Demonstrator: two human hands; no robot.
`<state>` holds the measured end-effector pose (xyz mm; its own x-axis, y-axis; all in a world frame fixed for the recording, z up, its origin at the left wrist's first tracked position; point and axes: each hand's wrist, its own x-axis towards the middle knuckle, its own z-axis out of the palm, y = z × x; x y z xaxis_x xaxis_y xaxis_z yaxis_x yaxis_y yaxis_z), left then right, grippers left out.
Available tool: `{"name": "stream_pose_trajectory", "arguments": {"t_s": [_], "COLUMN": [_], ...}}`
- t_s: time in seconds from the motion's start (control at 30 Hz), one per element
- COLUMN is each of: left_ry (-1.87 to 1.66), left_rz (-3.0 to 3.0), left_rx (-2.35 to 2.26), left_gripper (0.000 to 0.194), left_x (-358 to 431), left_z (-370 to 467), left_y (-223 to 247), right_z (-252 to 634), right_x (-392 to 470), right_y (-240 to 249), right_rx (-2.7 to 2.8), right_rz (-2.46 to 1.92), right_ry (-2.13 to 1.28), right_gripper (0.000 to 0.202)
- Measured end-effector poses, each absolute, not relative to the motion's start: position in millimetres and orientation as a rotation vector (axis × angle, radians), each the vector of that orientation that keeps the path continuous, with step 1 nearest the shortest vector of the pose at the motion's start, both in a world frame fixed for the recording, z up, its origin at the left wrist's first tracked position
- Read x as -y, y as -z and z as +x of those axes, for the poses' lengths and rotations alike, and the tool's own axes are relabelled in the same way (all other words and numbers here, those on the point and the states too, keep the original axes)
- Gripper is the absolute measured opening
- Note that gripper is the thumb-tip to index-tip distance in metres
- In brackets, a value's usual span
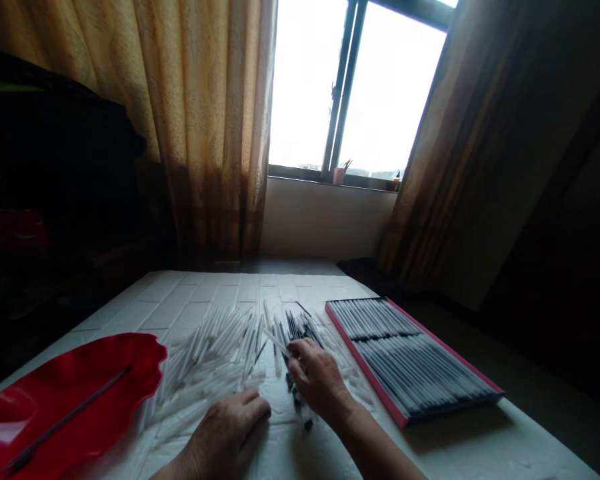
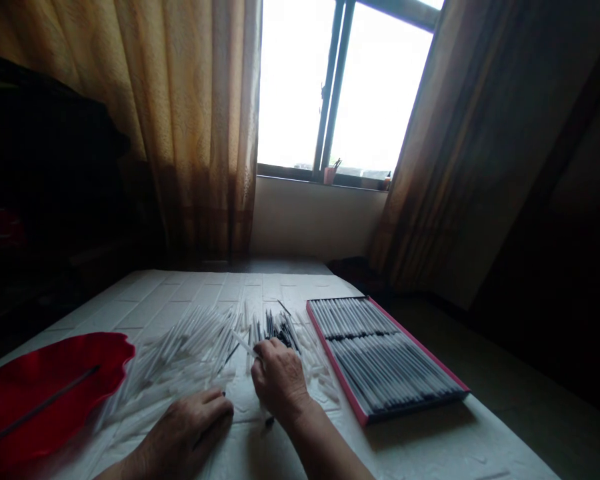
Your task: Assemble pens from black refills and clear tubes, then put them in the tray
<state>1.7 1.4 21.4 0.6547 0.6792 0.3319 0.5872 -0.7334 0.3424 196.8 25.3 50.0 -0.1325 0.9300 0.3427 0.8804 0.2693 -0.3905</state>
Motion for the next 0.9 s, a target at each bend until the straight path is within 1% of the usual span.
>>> {"name": "stream_pose_trajectory", "arguments": {"t_s": [0.07, 0.17, 0.2, 0.27, 0.37, 0.43, 0.53, 0.67, 0.77, 0.83, 0.9], "left_ry": [-0.723, -0.978, -1.056, -1.116, -1.134, -1.140, -1.162, -1.215, -1.240, -1.248, -1.250], "left_rz": [2.594, 2.220, 2.072, 1.899, 1.693, 1.575, 1.455, 1.354, 1.308, 1.287, 1.275], "left_rx": [-1.022, -1.041, -1.060, -1.118, -1.158, -1.158, -1.140, -1.121, -1.108, -1.099, -1.085], "left_gripper": [0.022, 0.013, 0.012, 0.025, 0.052, 0.060, 0.057, 0.056, 0.057, 0.056, 0.055], "left_x": [-3, -10, -14, -21, -33, -38, -42, -43, -44, -43, -41], "left_z": [-1, -4, -5, -7, -10, -11, -11, -9, -9, -9, -10], "left_y": [-19, -9, -5, 3, 12, 14, 14, 13, 12, 9, 6], "right_z": [202, 206, 207, 206, 203, 201, 202, 215, 227, 232, 234], "right_x": [-28, -32, -32, -31, -27, -24, -22, -27, -31, -33, -32], "right_y": [-49, -43, -41, -38, -40, -44, -46, -45, -47, -52, -58], "right_rx": [1.918, 1.817, 1.794, 1.778, 1.836, 1.877, 1.863, 1.727, 1.703, 1.722, 1.739], "right_rz": [-1.508, -1.312, -1.269, -1.224, -1.190, -1.167, -1.147, -1.127, -1.116, -1.132, -1.143], "right_ry": [-0.301, -0.579, -0.655, -0.751, -0.749, -0.722, -0.757, -1.091, -1.301, -1.354, -1.373], "right_gripper": [0.024, 0.021, 0.020, 0.017, 0.014, 0.014, 0.017, 0.028, 0.026, 0.023, 0.024]}}
